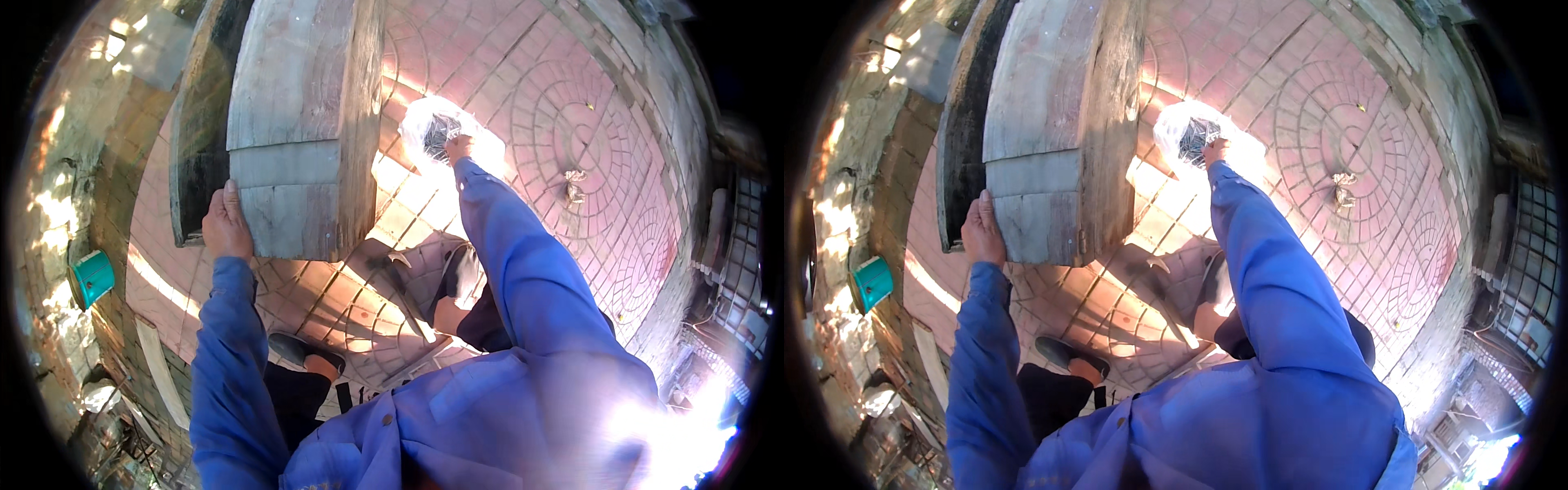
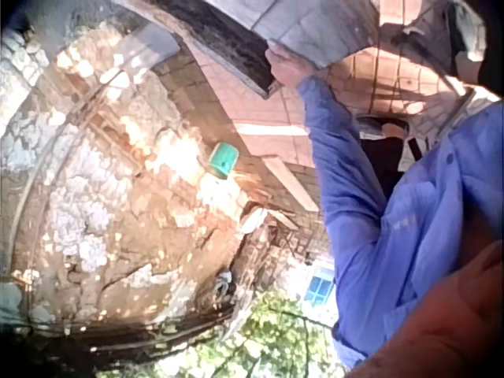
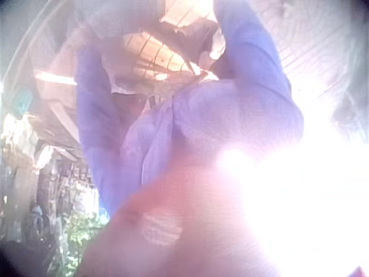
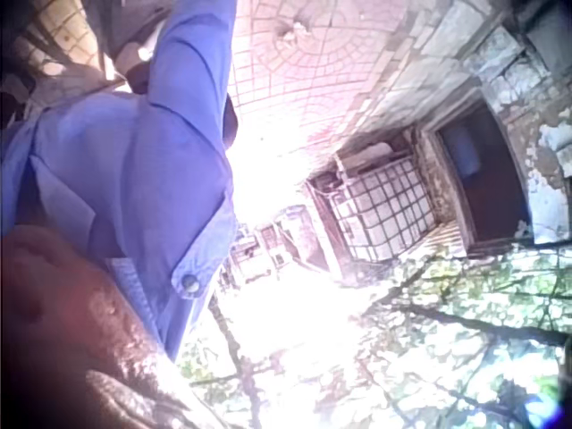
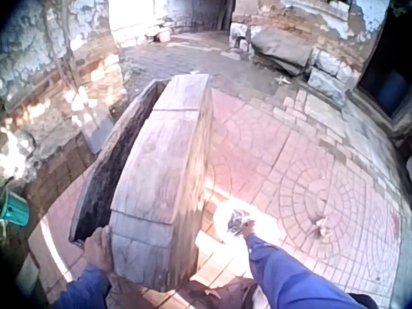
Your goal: The person assembles a wooden box by hand, using a hammer to drive nails into the wooden planks. They position the planks, hammer nails, and adjust the structure to form the box.
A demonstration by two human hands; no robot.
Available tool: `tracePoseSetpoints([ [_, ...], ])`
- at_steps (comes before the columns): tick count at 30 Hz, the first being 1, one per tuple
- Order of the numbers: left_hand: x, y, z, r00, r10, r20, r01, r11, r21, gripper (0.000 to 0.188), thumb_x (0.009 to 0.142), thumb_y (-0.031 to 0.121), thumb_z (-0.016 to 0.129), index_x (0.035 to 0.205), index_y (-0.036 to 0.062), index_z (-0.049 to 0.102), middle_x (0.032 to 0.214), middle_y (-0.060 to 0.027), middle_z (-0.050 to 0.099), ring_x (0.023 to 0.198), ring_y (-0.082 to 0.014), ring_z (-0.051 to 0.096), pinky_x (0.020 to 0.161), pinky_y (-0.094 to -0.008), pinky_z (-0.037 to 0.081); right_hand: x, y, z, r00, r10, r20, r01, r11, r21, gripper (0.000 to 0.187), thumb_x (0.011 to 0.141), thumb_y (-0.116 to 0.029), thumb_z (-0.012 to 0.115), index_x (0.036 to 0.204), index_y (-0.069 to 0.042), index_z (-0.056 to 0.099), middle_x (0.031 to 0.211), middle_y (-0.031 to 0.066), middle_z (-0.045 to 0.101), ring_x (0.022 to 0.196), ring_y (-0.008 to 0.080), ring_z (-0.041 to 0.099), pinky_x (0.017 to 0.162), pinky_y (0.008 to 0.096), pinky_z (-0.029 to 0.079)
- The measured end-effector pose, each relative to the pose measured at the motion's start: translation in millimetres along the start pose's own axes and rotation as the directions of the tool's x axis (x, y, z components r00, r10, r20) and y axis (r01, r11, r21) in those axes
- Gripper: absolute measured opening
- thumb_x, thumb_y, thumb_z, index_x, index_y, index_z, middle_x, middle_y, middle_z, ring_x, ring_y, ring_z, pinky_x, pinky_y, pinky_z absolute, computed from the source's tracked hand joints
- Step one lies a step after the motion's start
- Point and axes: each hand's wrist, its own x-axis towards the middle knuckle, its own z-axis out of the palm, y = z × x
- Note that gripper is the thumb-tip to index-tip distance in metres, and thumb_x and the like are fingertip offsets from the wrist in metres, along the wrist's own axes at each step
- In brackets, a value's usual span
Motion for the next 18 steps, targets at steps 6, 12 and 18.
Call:
tracePoseSetpoints([
  [6,5.0,4.8,5.0,0.999,0.043,0.009,-0.042,0.996,-0.074,0.05,0.103,0.044,0.041,0.09,-0.001,0.059,0.073,-0.0221,0.057,0.063,-0.0352,0.053,0.062,-0.0402,0.044,9.6,6.6,-5.6,0.99,-0.069,0.12,0.049,0.985,0.163,0.016,0.069,-0.01,0.079,0.079,-0.002,0.07,0.059,0.009,0.062,0.051,0.0193,0.061,0.048,0.0356,0.052],
  [12,3.6,2.5,4.5,1.0,0.018,0.024,-0.017,0.999,-0.051,0.052,0.104,0.044,0.04,0.087,-0.002,0.057,0.07,-0.0202,0.054,0.061,-0.0322,0.049,0.061,-0.0396,0.043,-8.3,-38.5,-89.4,0.837,0.035,0.546,-0.396,0.728,0.56,0.014,0.092,-0.012,0.063,0.093,0.002,0.067,0.069,0.0041,0.062,0.054,0.0115,0.056,0.048,0.025,0.047],
  [18,5.6,5.4,7.2,0.999,0.037,0.023,-0.036,0.998,-0.052,0.052,0.103,0.044,0.04,0.085,-0.0026,0.056,0.07,-0.0217,0.054,0.062,-0.0355,0.05,0.061,-0.0415,0.042,-14.7,-47.4,-122.2,0.722,-0.139,0.677,-0.548,0.481,0.684,0.016,0.098,-0.012,0.055,0.102,0.001,0.063,0.075,0.0037,0.063,0.058,0.0111,0.059,0.049,0.0246,0.051],
])
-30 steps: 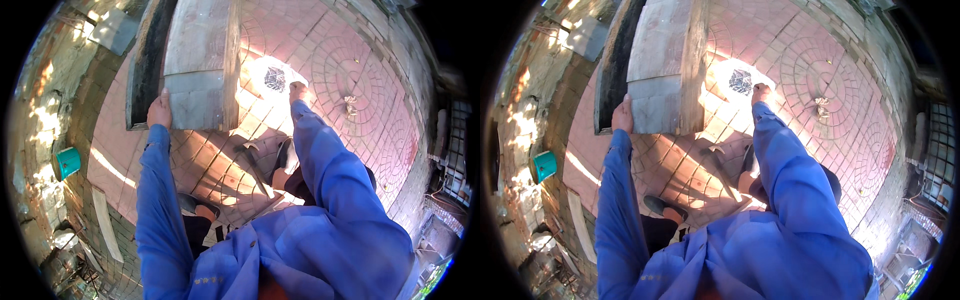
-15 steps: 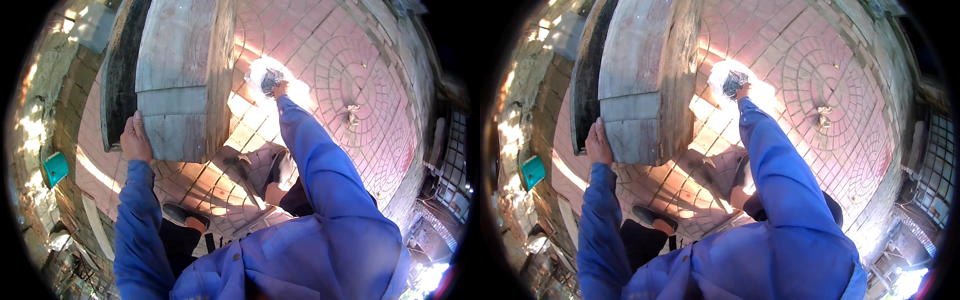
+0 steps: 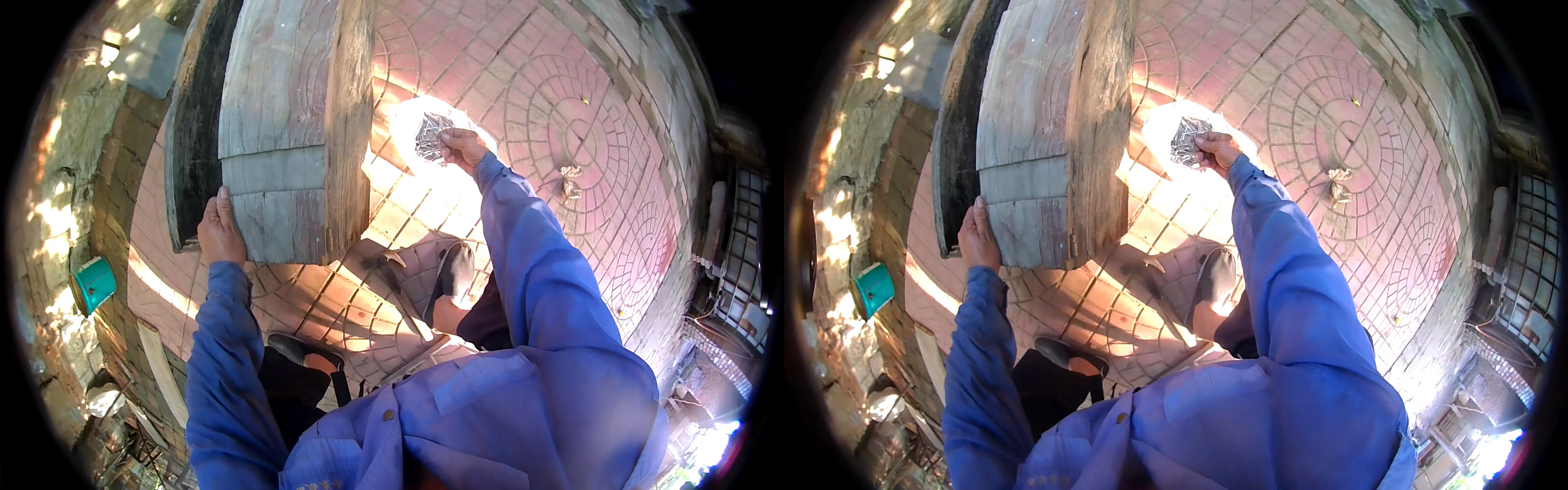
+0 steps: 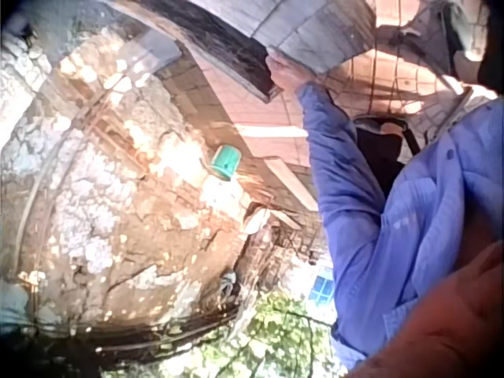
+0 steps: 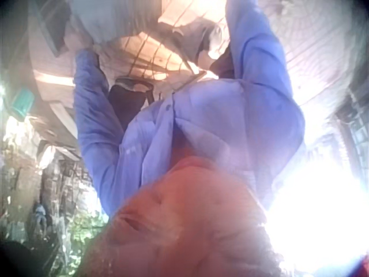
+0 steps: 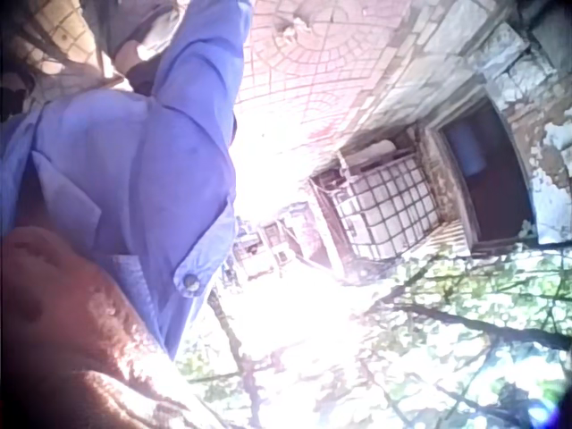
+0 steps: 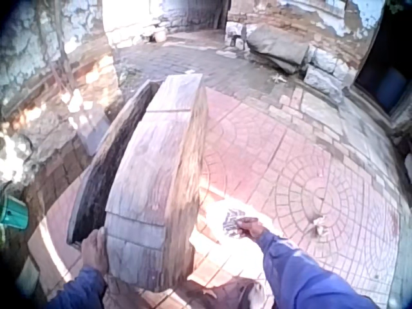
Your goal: The person assembles a wooden box by hand, using a hammer to drive nails into the wooden planks. They position the planks, hammer nails, and adjust the structure to form the box.
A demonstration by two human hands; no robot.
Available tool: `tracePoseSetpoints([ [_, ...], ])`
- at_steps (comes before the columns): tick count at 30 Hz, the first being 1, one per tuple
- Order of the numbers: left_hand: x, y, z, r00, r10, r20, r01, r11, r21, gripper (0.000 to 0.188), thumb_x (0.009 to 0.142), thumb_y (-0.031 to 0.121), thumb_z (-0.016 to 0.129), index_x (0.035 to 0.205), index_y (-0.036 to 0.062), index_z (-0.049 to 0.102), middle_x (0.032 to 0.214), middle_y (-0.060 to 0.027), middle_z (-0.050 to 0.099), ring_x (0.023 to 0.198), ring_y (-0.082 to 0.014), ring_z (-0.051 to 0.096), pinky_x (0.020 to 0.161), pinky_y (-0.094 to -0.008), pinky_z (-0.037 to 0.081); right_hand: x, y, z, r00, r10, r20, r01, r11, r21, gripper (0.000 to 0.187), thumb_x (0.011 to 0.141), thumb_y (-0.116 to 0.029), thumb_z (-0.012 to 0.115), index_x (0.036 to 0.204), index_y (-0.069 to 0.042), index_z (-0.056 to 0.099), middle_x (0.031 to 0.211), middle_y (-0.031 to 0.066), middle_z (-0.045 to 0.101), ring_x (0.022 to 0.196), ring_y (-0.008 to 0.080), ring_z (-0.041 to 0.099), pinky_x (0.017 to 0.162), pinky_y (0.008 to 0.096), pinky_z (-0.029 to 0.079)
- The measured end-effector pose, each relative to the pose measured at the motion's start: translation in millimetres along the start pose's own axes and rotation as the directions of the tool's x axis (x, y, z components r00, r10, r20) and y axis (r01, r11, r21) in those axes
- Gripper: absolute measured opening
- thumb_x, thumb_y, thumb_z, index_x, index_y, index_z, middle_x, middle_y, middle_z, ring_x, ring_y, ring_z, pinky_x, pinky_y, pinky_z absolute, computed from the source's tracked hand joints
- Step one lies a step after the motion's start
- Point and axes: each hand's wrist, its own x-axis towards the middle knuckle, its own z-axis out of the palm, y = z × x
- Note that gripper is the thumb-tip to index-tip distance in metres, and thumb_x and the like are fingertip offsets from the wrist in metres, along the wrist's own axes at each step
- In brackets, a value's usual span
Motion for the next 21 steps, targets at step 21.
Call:
tracePoseSetpoints([
  [21,-2.8,1.7,0.9,0.996,-0.056,-0.069,0.057,0.998,0.008,0.062,0.1,0.053,0.043,0.083,-0.0045,0.059,0.067,-0.0207,0.052,0.062,-0.0308,0.045,0.062,-0.0421,0.042,-13.1,55.3,6.3,0.87,-0.31,-0.383,-0.335,0.198,-0.921,0.026,0.089,-0.02,0.053,0.1,-0.004,0.071,0.106,0.0216,0.067,0.101,0.0352,0.065,0.087,0.0434,0.05],
])
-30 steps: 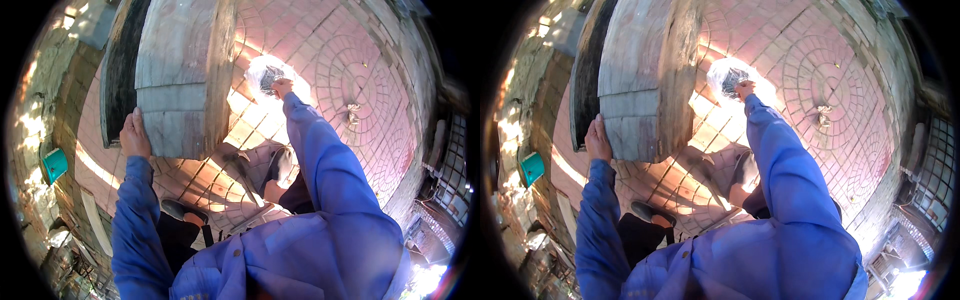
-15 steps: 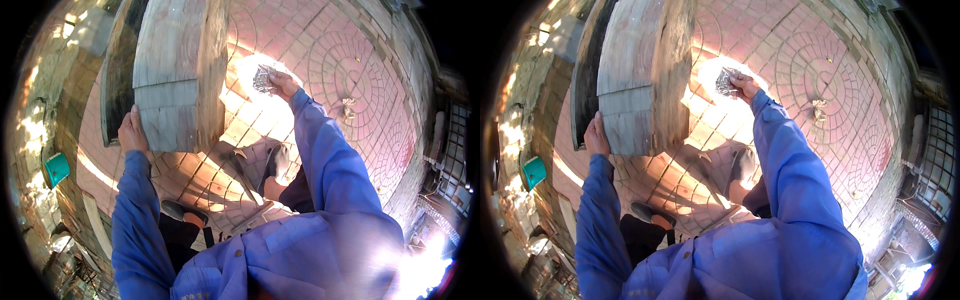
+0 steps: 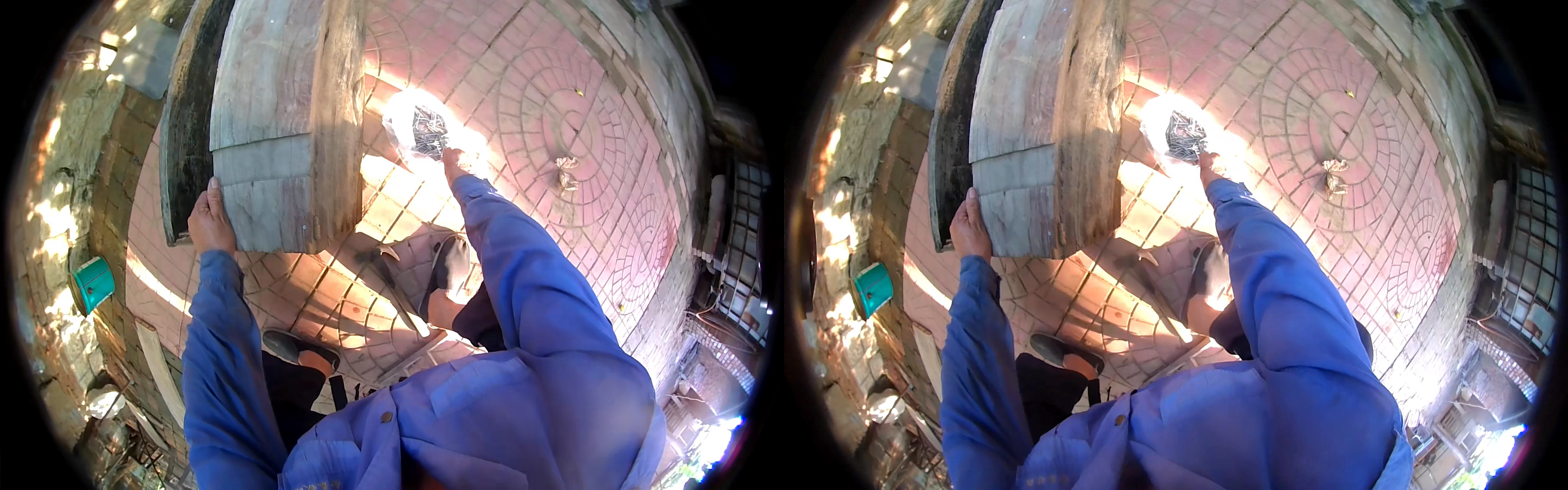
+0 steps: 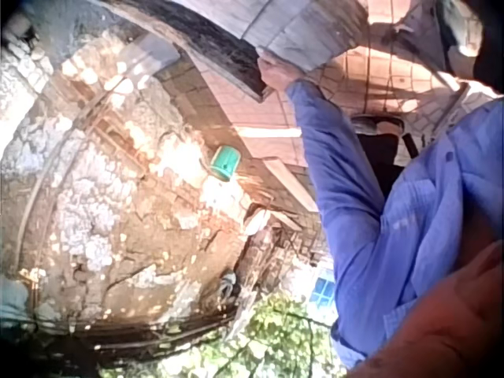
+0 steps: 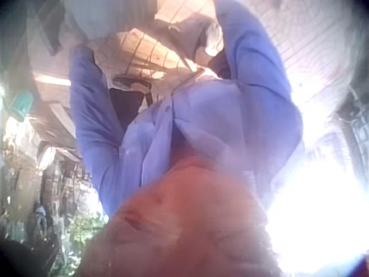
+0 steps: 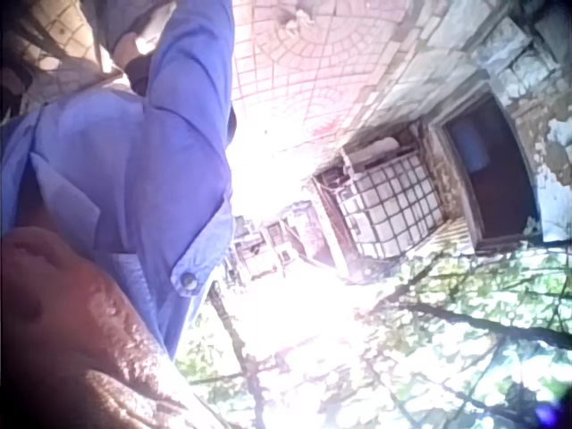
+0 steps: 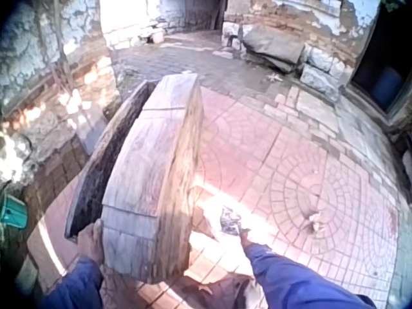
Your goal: The person assembles a wooden box by hand, using a hammer to drive nails into the wooden planks. They position the planks, hammer nails, and adjust the structure to form the box.
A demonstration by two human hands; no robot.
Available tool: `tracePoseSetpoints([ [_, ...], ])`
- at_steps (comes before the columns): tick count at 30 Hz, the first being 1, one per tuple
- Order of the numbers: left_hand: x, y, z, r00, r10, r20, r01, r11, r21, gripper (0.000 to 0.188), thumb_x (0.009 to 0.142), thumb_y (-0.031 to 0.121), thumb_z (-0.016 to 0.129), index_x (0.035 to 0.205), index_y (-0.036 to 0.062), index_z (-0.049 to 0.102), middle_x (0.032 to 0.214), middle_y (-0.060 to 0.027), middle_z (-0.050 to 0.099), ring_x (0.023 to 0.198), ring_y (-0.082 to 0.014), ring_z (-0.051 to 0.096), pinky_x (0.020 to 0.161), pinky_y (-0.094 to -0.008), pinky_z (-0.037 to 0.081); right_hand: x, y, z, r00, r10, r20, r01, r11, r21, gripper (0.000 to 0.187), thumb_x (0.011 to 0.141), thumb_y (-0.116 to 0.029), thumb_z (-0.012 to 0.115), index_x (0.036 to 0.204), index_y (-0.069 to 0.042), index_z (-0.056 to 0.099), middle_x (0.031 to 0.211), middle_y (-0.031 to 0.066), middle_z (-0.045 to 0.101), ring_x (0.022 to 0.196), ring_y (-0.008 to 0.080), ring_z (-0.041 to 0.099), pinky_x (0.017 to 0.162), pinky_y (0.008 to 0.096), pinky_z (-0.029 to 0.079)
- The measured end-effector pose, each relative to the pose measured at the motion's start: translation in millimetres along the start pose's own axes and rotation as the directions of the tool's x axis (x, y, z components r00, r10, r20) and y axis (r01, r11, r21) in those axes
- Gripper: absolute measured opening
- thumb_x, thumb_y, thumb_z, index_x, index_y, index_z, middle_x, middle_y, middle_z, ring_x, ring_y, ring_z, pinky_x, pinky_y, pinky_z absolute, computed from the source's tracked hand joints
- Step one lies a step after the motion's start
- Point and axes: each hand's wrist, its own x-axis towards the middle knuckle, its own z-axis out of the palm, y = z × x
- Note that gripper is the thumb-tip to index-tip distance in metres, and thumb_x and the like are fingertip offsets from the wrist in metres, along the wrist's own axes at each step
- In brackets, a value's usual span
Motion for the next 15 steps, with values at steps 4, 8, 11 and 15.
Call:
tracePoseSetpoints([
  [4,-0.2,-1.1,1.9,1.0,0.015,0.011,-0.015,0.999,-0.04,0.06,0.1,0.051,0.045,0.081,-0.0047,0.057,0.065,-0.0178,0.049,0.061,-0.0272,0.041,0.061,-0.0395,0.041,9.0,-4.3,10.5,0.969,-0.246,-0.035,0.242,0.966,-0.096,0.029,0.094,-0.019,0.048,0.112,-0.007,0.067,0.128,0.0175,0.057,0.111,0.0295,0.062,0.09,0.0409,0.05],
  [8,0.0,-4.8,2.3,1.0,0.022,0.005,-0.022,0.999,-0.025,0.059,0.1,0.049,0.045,0.08,-0.0047,0.057,0.065,-0.0175,0.048,0.061,-0.0268,0.041,0.061,-0.0384,0.041,39.3,-8.6,28.9,0.989,-0.136,0.05,0.144,0.965,-0.221,0.026,0.09,-0.013,0.055,0.112,-0.007,0.068,0.119,0.0164,0.063,0.11,0.0292,0.063,0.089,0.0393,0.052],
  [11,0.0,-0.9,0.4,1.0,0.019,-0.004,-0.019,0.999,-0.026,0.058,0.1,0.048,0.045,0.08,-0.0045,0.057,0.065,-0.0183,0.048,0.061,-0.027,0.042,0.062,-0.0383,0.042,38.4,-32.7,-6.1,0.991,-0.015,0.136,0.06,0.942,-0.33,0.029,0.083,-0.015,0.064,0.111,-0.01,0.069,0.116,0.0178,0.063,0.106,0.0328,0.064,0.088,0.0408,0.053],
  [15,0.0,3.0,0.3,0.999,-0.018,0.038,0.02,0.998,-0.056,0.058,0.1,0.049,0.045,0.079,-0.0042,0.058,0.066,-0.0196,0.049,0.061,-0.0287,0.042,0.062,-0.0388,0.042,78.1,17.6,9.3,0.961,-0.253,-0.115,0.276,0.916,0.293,0.022,0.08,-0.02,0.073,0.096,-0.005,0.074,0.082,0.0106,0.072,0.069,0.0206,0.066,0.066,0.037,0.054],
])
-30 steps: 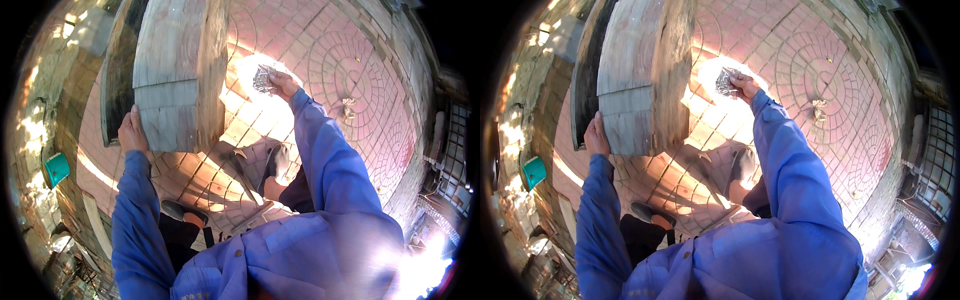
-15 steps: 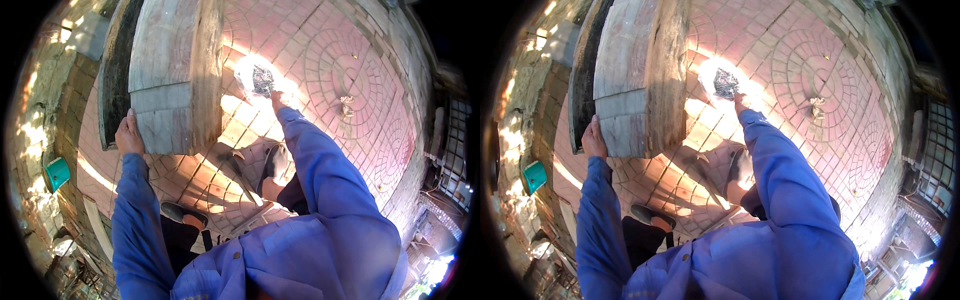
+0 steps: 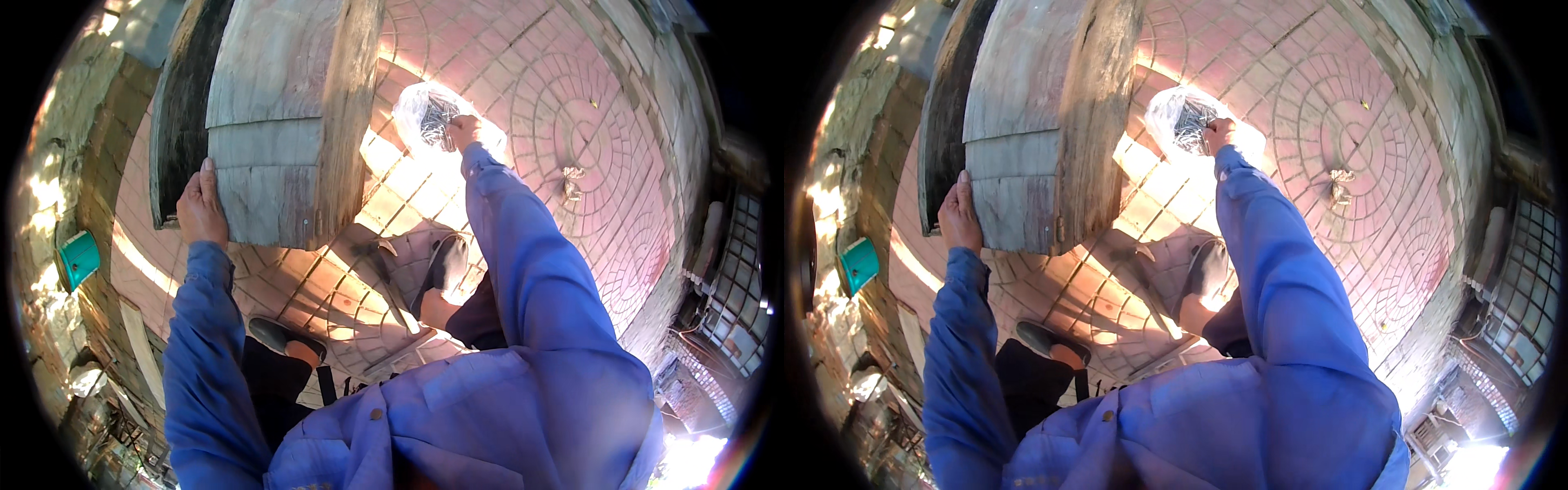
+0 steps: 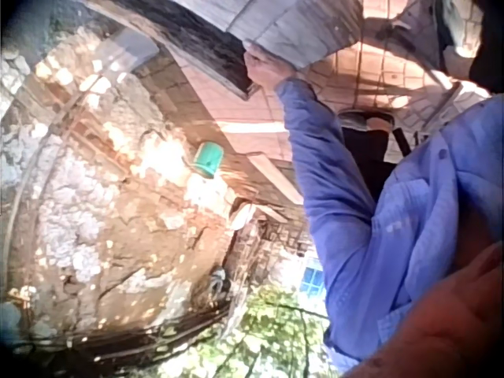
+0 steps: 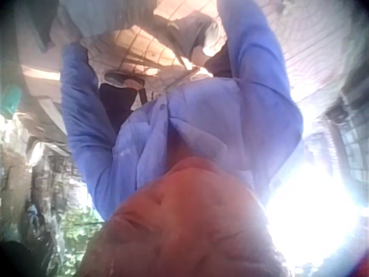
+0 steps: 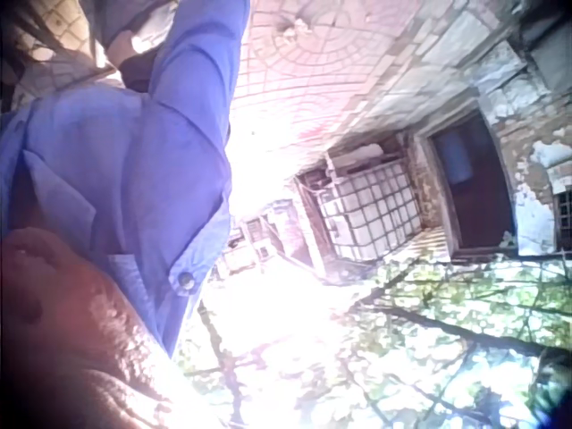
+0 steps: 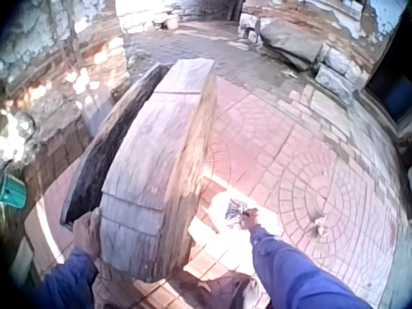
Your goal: The person assembles a wooden box by hand, using a hammer to drive nails into the wooden planks. They position the planks, hammer nails, and adjust the structure to form the box.
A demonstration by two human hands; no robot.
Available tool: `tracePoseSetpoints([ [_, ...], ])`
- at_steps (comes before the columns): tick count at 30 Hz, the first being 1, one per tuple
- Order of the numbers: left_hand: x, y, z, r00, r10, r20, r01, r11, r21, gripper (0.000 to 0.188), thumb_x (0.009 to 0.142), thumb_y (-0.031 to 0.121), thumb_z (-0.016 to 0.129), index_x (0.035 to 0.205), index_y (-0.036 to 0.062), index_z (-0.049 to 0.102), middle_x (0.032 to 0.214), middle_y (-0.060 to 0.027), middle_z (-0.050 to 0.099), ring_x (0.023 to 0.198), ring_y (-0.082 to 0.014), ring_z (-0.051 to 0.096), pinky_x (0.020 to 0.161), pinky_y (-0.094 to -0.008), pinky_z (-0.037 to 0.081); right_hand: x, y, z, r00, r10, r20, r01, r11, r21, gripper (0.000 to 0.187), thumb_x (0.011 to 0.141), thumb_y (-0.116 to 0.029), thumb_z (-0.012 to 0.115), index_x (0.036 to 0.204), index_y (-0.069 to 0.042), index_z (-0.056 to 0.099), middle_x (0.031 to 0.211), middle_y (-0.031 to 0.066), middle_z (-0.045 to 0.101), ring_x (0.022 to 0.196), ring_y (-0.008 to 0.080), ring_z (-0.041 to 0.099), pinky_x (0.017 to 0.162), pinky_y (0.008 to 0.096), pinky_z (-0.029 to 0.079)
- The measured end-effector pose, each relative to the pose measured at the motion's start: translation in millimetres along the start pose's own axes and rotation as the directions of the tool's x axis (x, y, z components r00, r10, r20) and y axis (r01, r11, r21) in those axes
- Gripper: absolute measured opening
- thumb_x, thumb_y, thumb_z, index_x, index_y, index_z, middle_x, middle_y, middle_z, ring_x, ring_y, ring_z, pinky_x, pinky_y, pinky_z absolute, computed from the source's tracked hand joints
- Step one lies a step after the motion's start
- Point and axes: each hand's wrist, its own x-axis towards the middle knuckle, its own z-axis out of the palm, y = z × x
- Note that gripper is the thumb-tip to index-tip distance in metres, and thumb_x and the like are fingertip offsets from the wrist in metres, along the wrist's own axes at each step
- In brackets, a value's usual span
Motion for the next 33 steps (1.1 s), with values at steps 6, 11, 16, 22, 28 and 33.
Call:
tracePoseSetpoints([
  [6,1.1,-4.9,-4.9,0.999,-0.022,0.024,0.021,0.999,0.04,0.06,0.1,0.051,0.044,0.08,-0.004,0.057,0.067,-0.0204,0.049,0.062,-0.0313,0.041,0.063,-0.0394,0.042,-22.1,-57.9,-41.8,0.929,0.215,0.3,-0.354,0.749,0.559,0.017,0.09,-0.016,0.068,0.093,0.0,0.071,0.079,0.0055,0.07,0.067,0.0119,0.064,0.055,0.0248,0.049],
  [11,2.6,-4.8,-3.7,0.998,-0.05,0.025,0.049,0.998,0.049,0.061,0.099,0.054,0.043,0.082,-0.0013,0.061,0.072,-0.0239,0.056,0.067,-0.0397,0.052,0.064,-0.0438,0.043,-34.6,-72.6,-68.1,0.915,0.117,0.387,-0.384,0.549,0.742,0.015,0.094,-0.011,0.061,0.097,0.003,0.066,0.077,0.0069,0.067,0.06,0.0132,0.061,0.053,0.0233,0.051],
  [16,2.1,-3.3,-6.9,0.997,-0.064,0.039,0.059,0.992,0.115,0.062,0.098,0.057,0.041,0.082,0.001,0.063,0.078,-0.0265,0.06,0.078,-0.0474,0.058,0.066,-0.0485,0.044,-38.3,-73.7,-85.8,0.906,0.059,0.418,-0.386,0.52,0.762,0.016,0.096,-0.009,0.057,0.101,0.005,0.064,0.078,0.0079,0.066,0.061,0.0135,0.062,0.054,0.0228,0.052],
  [22,4.3,-11.0,-1.7,0.999,-0.035,-0.002,0.035,0.992,0.118,0.063,0.098,0.058,0.041,0.079,0.0005,0.061,0.075,-0.0267,0.059,0.075,-0.0471,0.056,0.065,-0.0481,0.043,-38.5,-70.0,-92.3,0.921,0.124,0.369,-0.367,0.592,0.718,0.015,0.095,-0.009,0.06,0.1,0.004,0.065,0.079,0.0079,0.067,0.061,0.0129,0.062,0.051,0.0228,0.052],
  [28,3.3,-11.6,-1.1,0.999,-0.032,-0.007,0.032,0.997,0.073,0.065,0.097,0.057,0.043,0.076,-0.0023,0.059,0.07,-0.0253,0.055,0.067,-0.0435,0.051,0.062,-0.0457,0.042,-45.1,-67.1,-79.3,0.93,0.255,0.265,-0.364,0.741,0.564,0.015,0.086,-0.01,0.07,0.093,0.003,0.067,0.073,0.0067,0.066,0.059,0.0125,0.06,0.049,0.0252,0.048],
  [33,0.6,-4.3,-4.2,1.0,-0.017,-0.023,0.018,0.998,0.063,0.062,0.098,0.053,0.046,0.074,-0.0034,0.057,0.067,-0.0235,0.052,0.061,-0.0385,0.046,0.061,-0.043,0.041,-44.7,-50.5,-43.1,0.945,0.213,0.246,-0.28,0.919,0.278,0.013,0.08,-0.013,0.073,0.083,0.0,0.071,0.067,0.0062,0.067,0.053,0.013,0.062,0.047,0.0278,0.049],
])
